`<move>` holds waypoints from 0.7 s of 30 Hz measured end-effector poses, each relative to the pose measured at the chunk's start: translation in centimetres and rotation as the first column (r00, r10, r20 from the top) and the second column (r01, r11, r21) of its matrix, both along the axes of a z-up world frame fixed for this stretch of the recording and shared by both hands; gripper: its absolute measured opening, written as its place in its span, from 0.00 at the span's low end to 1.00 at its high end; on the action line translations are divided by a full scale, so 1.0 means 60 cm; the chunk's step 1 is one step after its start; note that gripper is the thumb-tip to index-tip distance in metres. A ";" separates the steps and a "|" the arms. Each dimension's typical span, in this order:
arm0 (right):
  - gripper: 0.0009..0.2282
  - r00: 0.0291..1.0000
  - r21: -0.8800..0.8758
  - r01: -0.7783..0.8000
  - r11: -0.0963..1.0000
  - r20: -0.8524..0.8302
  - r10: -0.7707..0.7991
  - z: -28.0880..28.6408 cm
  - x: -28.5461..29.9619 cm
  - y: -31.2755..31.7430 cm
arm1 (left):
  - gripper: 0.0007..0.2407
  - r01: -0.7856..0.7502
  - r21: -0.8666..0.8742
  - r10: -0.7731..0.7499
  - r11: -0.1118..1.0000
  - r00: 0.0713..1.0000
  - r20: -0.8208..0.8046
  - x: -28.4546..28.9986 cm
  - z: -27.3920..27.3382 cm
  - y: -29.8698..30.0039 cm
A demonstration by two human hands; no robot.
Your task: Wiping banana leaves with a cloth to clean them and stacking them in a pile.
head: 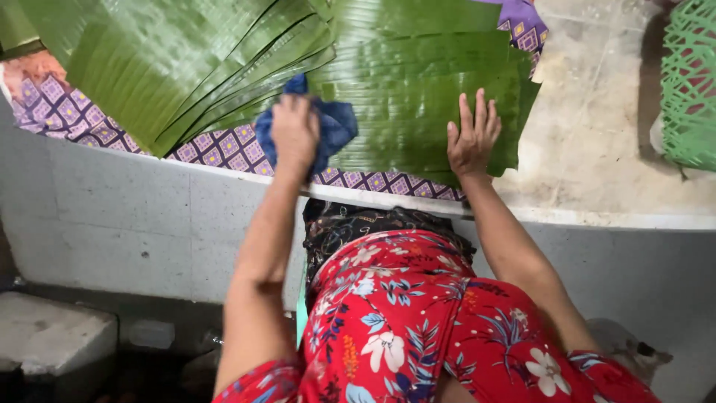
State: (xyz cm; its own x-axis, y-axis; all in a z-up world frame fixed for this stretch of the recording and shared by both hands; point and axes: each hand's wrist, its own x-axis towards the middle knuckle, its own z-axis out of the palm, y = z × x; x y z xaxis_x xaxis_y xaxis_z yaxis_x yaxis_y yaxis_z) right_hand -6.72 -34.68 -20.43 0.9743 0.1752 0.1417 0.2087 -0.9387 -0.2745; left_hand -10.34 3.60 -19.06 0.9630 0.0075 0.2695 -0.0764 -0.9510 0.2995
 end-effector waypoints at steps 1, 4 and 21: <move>0.23 1.000 0.028 -0.021 0.999 0.020 0.021 -0.011 0.006 -0.010 | 0.10 -0.054 -0.127 0.053 0.990 0.999 -0.014 0.009 0.030 0.006; 0.20 1.000 0.413 0.005 0.911 -0.017 0.002 0.015 0.043 -0.043 | 0.12 0.006 -0.465 -0.034 0.885 0.998 -0.053 0.034 0.199 -0.052; 0.36 0.974 -0.172 -0.219 0.961 0.013 0.224 0.060 0.006 0.113 | 0.35 0.171 -0.124 -0.197 0.977 0.947 -0.252 0.019 -0.012 -0.153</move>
State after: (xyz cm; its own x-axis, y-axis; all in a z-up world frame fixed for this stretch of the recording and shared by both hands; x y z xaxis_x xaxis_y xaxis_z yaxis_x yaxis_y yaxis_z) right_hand -6.34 -27.90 -16.85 0.9038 0.4102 0.1218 0.4228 -0.8999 -0.1066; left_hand -9.19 -5.56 -19.76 0.9865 -0.1629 0.0147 -0.1536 -0.8923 0.4245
